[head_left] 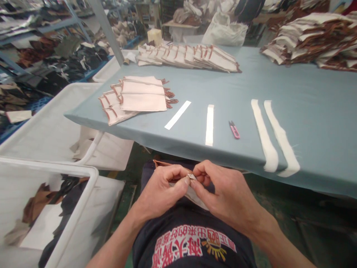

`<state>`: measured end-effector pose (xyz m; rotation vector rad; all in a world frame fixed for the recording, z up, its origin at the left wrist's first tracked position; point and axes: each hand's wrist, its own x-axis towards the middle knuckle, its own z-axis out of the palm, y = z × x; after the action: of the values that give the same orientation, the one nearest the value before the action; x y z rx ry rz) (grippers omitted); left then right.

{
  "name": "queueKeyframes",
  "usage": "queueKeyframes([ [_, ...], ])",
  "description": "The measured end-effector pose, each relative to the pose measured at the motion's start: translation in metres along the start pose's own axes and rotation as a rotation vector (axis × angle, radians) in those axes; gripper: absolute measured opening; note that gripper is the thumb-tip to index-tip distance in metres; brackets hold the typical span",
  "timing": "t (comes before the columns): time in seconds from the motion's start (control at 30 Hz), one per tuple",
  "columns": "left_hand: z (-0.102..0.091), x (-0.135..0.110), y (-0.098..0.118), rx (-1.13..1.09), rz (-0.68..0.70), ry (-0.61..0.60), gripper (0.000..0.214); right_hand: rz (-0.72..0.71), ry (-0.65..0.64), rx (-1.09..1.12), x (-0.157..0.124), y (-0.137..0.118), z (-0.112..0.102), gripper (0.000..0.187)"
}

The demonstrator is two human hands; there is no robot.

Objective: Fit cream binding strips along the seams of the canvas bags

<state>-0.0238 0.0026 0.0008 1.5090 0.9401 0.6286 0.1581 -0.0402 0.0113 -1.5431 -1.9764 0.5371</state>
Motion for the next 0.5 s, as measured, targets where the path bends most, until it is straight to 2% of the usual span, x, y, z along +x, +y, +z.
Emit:
queueKeyframes([
  [0.13,0.004,-0.003,0.005,0.127,0.04,-0.001,0.021,-0.01,0.018,-0.026,0.0,0.002,-0.002,0.001],
  [0.33,0.008,-0.007,0.009,0.387,0.187,0.077,0.022,-0.253,0.109,-0.253,0.002,0.003,-0.008,0.011],
  [0.5,0.013,-0.005,0.006,0.552,0.299,0.1,0.021,-0.322,0.084,-0.348,0.003,0.002,-0.012,0.02],
])
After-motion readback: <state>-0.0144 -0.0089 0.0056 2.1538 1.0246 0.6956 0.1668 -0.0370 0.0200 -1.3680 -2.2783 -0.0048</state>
